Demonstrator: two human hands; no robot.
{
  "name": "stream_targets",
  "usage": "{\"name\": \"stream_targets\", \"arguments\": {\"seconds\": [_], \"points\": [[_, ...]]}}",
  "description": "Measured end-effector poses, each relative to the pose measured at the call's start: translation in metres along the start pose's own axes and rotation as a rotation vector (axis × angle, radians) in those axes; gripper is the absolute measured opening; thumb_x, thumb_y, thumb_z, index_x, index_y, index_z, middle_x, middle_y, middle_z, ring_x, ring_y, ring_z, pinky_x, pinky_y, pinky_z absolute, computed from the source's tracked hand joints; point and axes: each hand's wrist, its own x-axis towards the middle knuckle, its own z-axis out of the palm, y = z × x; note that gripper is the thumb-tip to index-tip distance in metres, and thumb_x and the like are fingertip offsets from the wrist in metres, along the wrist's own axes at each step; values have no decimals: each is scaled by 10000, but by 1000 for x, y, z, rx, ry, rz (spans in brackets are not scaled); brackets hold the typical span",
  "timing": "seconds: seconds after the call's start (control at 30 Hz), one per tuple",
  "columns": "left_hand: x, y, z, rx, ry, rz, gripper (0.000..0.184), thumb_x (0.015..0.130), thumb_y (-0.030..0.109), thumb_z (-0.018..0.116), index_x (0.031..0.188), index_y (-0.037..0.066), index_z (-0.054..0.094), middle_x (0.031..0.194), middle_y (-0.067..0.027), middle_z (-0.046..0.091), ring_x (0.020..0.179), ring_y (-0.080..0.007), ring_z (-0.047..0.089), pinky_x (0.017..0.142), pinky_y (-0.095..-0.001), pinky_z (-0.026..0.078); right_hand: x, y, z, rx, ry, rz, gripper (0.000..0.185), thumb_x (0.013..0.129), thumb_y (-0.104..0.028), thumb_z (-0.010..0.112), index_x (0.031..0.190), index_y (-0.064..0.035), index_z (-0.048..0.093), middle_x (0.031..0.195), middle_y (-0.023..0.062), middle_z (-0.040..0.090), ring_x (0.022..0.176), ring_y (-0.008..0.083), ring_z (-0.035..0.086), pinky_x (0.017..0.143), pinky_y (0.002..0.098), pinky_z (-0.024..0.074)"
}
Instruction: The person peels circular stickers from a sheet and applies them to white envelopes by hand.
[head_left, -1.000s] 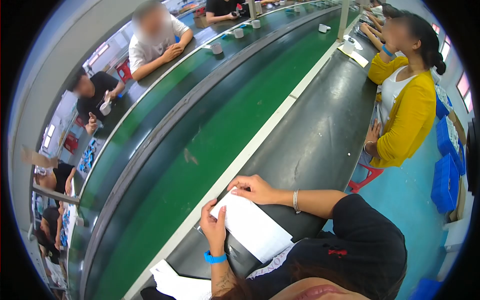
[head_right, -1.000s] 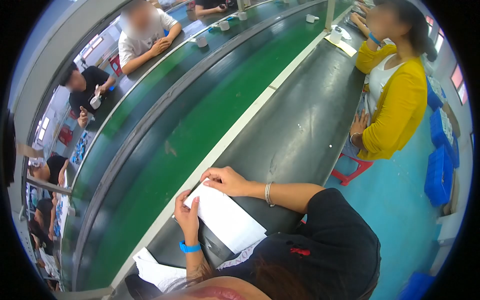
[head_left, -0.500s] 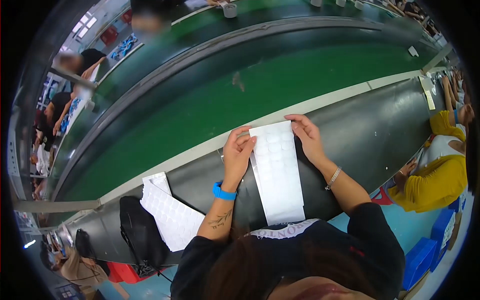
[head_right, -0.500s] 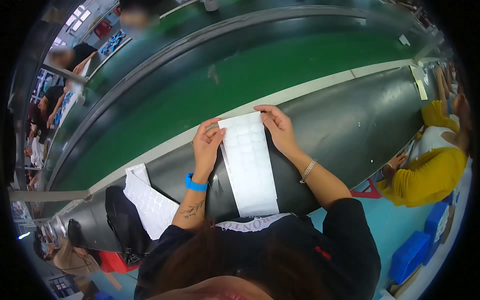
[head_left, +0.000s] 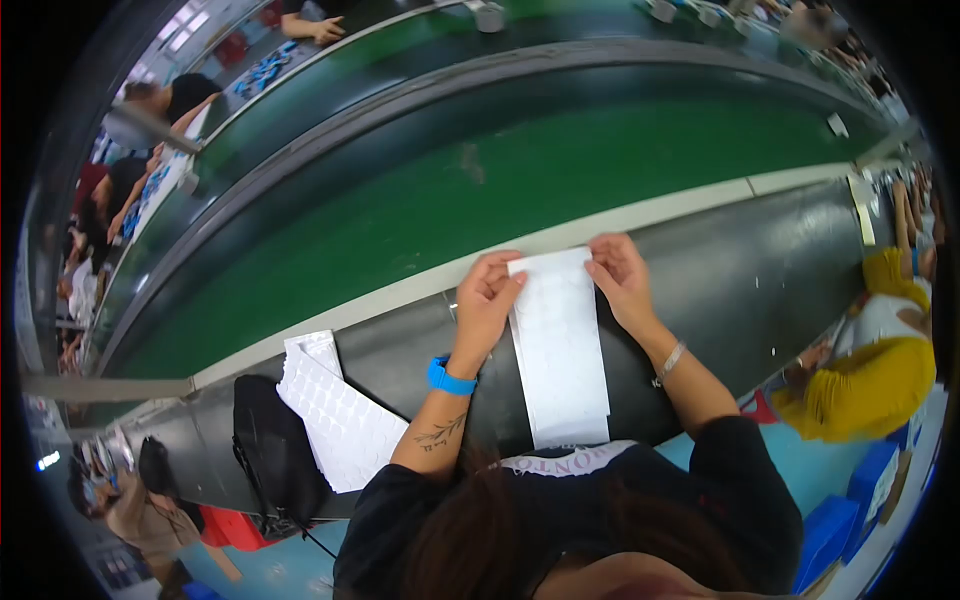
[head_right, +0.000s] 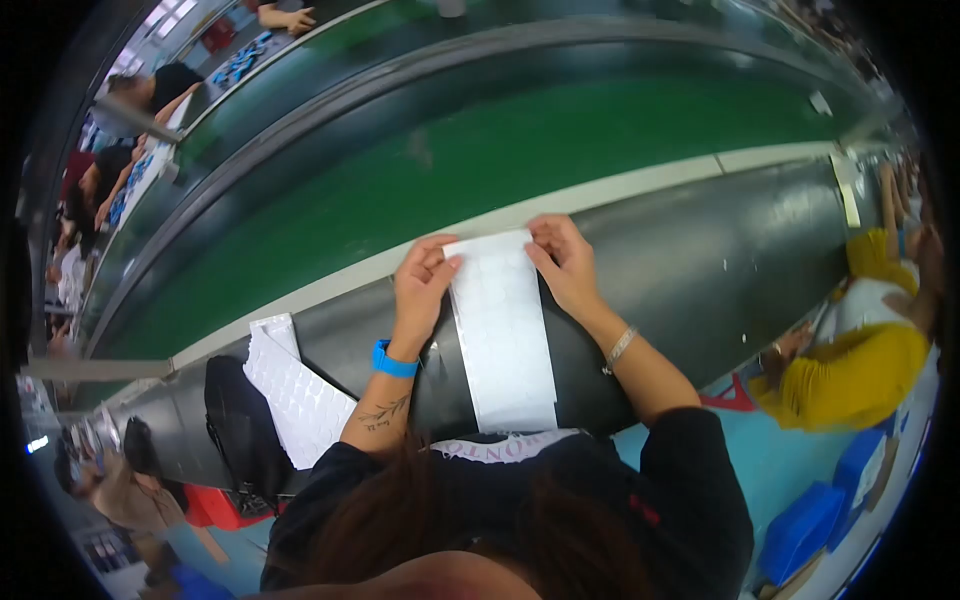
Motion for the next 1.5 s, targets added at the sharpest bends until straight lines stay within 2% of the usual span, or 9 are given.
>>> {"name": "stream_targets", "arguments": {"seconds": [0.17, 0.3, 0.47, 0.6, 0.93, 0.97, 1.03, 1.23, 1.5], "points": [[-1, 5, 2, 17, -41, 30, 224, 891, 10, 628, 1112, -8, 595, 977, -45, 665, 895, -64, 605, 743, -189, 471, -2, -1, 5, -90, -36, 16, 221, 887, 53, 584, 1101, 10, 550, 883, 19, 595, 804, 62, 549, 739, 210, 440], [-1, -3, 0, 53, -48, 69, 214, 889, 38, 641, 1092, -19, 603, 983, -75, 677, 918, -88, 623, 749, -200, 482, -3, 3, 4, -198, -91, -28, 231, 877, 60, 600, 1103, 22, 573, 941, 19, 596, 820, 69, 550, 749, 205, 442], [2, -1, -1, 109, -60, 145, 216, 887, 44, 645, 1089, -19, 604, 960, -95, 690, 927, -110, 645, 762, -215, 496, -4, 4, 5, -282, -81, -61, 207, 824, 35, 658, 1029, 4, 642, 813, 35, 605, 729, 95, 563, 694, 225, 458], [1, -3, -1, 19, -78, 64, 201, 884, 42, 648, 1069, -27, 611, 951, -105, 694, 901, -123, 660, 773, -230, 510, -5, -10, 9, -447, -145, -181, 231, 788, 14, 691, 1015, -16, 660, 777, 56, 613, 695, 131, 575, 668, 254, 465], [-1, 10, 1, 428, -150, 210, 180, 804, 77, 706, 968, 8, 687, 885, -89, 713, 833, -158, 688, 772, -275, 524, -10, -4, 12, -328, -77, -158, 203, 751, 21, 727, 934, -25, 653, 904, 102, 630, 755, 171, 590, 714, 275, 487], [-1, 10, 1, 433, -153, 224, 182, 803, 80, 706, 969, 9, 686, 892, -92, 713, 834, -166, 690, 772, -277, 524, -8, -7, 13, -431, -83, -250, 206, 742, 17, 733, 925, -27, 651, 925, 100, 624, 788, 185, 588, 729, 287, 488], [-1, 9, 1, 421, -152, 211, 183, 798, 84, 706, 963, 6, 687, 903, -99, 713, 837, -180, 692, 769, -283, 528, -4, -22, 19, -638, -88, -432, 211, 723, 9, 747, 905, -30, 646, 968, 96, 611, 852, 214, 583, 758, 309, 490], [0, 7, -1, 407, -156, 218, 183, 800, 73, 705, 966, -1, 685, 880, -98, 707, 827, -159, 684, 769, -278, 526, -13, -27, 23, -885, -87, -479, 253, 681, -97, 798, 877, -62, 642, 968, 77, 575, 912, 239, 524, 803, 358, 396], [0, -4, -4, 92, -267, 26, 198, 828, 21, 686, 1011, -35, 637, 890, -76, 686, 842, -102, 645, 789, -250, 513, -11, -26, 22, -850, -112, -495, 271, 672, -134, 807, 849, -74, 611, 910, 56, 592, 874, 248, 525, 819, 360, 351]]}}
